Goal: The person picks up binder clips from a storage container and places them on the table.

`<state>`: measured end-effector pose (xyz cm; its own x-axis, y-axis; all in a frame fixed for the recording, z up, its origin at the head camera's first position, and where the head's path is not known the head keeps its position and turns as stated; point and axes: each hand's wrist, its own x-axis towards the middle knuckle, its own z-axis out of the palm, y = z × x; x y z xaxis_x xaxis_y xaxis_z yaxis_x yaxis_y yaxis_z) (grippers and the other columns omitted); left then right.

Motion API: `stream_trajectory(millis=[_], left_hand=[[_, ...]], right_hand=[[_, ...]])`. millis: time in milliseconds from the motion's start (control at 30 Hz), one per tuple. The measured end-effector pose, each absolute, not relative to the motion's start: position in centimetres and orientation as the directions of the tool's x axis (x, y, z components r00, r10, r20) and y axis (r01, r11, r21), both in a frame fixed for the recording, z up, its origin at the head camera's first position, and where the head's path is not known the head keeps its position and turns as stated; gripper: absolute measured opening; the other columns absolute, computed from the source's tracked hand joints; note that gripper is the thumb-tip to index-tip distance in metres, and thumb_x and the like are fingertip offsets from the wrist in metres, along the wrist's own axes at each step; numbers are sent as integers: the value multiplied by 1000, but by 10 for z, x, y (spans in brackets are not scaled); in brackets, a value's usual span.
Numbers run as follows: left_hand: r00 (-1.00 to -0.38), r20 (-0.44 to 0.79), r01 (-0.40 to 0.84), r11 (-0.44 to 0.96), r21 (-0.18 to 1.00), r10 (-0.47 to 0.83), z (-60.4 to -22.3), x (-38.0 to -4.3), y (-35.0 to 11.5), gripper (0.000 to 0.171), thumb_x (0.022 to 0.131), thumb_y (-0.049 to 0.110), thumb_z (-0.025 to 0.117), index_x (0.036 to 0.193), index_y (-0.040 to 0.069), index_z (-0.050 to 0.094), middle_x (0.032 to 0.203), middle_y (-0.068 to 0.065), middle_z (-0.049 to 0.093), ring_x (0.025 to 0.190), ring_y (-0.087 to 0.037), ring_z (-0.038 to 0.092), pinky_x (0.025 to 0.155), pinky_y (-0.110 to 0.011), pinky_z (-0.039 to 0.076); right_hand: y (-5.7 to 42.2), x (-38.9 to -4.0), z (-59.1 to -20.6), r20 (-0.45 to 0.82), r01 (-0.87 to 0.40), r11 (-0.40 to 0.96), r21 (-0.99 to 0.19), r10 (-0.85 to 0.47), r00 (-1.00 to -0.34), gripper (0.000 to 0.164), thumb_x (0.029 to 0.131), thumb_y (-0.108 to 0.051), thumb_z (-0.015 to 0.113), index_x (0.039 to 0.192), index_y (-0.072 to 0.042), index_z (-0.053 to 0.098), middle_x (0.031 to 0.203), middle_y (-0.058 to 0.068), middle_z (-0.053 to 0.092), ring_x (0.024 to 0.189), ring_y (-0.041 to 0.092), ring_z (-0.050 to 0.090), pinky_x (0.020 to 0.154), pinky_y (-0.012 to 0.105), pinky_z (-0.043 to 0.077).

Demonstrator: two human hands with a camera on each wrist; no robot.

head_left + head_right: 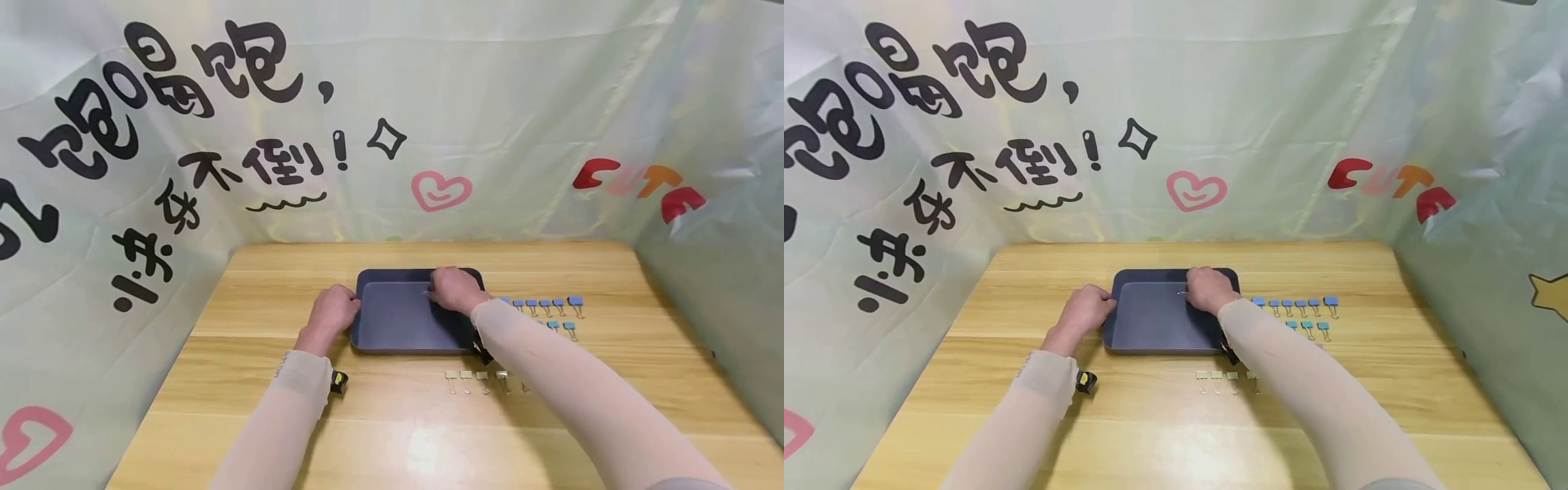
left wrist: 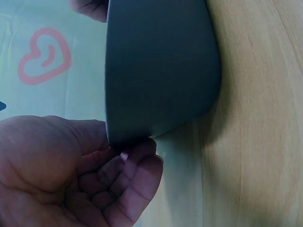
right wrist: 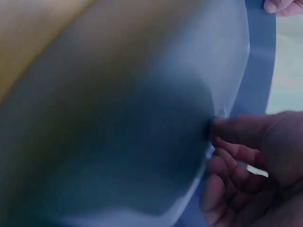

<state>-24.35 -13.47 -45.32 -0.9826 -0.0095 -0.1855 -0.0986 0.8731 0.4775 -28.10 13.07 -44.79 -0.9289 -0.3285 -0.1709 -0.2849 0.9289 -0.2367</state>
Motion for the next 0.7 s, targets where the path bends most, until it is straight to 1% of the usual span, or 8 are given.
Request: stream_trajectory(millis=[167, 267, 367, 433, 500, 567, 633, 700], left_hand=[[-982, -190, -98, 869, 485, -5, -454, -244, -135, 32, 105, 22, 61, 80, 10, 77, 68, -2, 64, 73, -22, 61, 63, -32, 44], [-982, -187, -100, 866, 490, -7, -455, -244, -136, 35, 106, 22, 61, 76, 9, 74, 65, -2, 61, 69, -21, 60, 62, -31, 44], [-985, -175, -90, 867, 490, -3, -454, -244, -136, 35, 105, 22, 60, 75, 10, 74, 66, -2, 62, 70, -21, 60, 62, -32, 44], [-987, -162, -76, 869, 489, 5, -454, -244, -136, 34, 105, 21, 61, 76, 10, 74, 68, -3, 64, 72, -22, 61, 63, -32, 45], [-988, -156, -68, 871, 487, 10, -454, -244, -136, 33, 104, 21, 61, 77, 10, 75, 69, -3, 65, 73, -22, 61, 64, -32, 45], [-988, -154, -67, 871, 487, 11, -454, -243, -135, 33, 104, 21, 61, 77, 10, 75, 69, -3, 65, 73, -22, 61, 64, -32, 45], [-988, -155, -69, 870, 489, 9, -455, -242, -135, 33, 104, 21, 61, 77, 9, 76, 69, -3, 65, 73, -22, 62, 63, -32, 45], [-988, -157, -78, 867, 492, 1, -455, -242, -134, 31, 104, 20, 61, 80, 10, 77, 71, -3, 66, 73, -22, 62, 62, -31, 45]], right_hand=[[144, -275, -444, -206, -356, 908, -219, -400, -893, 4, 97, -12, 70, 97, -8, 73, 91, 7, 72, 80, 23, 65, 81, 42, 57], [148, -272, -440, -190, -312, 924, -222, -355, -916, 3, 94, -9, 69, 91, -7, 70, 89, 8, 71, 80, 25, 65, 80, 44, 57], [149, -268, -437, -170, -220, 946, -237, -264, -950, 18, 94, -13, 67, 76, -8, 65, 77, 7, 66, 73, 26, 61, 74, 43, 54], [147, -265, -435, -201, -157, 955, -253, -211, -956, 31, 98, -19, 65, 69, -9, 63, 67, 4, 59, 66, 24, 58, 70, 41, 51], [145, -261, -435, -251, -116, 959, -259, -183, -951, 39, 102, -29, 67, 67, -11, 63, 63, 1, 54, 61, 22, 55, 67, 39, 49], [142, -259, -435, -303, -83, 961, -262, -164, -939, 42, 103, -34, 67, 67, -12, 65, 60, -1, 51, 58, 20, 55, 64, 38, 48], [141, -257, -437, -316, -70, 966, -248, -149, -937, 41, 103, -32, 68, 66, -15, 60, 60, 0, 50, 57, 20, 55, 60, 37, 47], [140, -256, -438, -322, -63, 966, -249, -144, -936, 38, 102, -27, 67, 66, -14, 60, 60, 1, 53, 56, 20, 55, 57, 36, 47]])
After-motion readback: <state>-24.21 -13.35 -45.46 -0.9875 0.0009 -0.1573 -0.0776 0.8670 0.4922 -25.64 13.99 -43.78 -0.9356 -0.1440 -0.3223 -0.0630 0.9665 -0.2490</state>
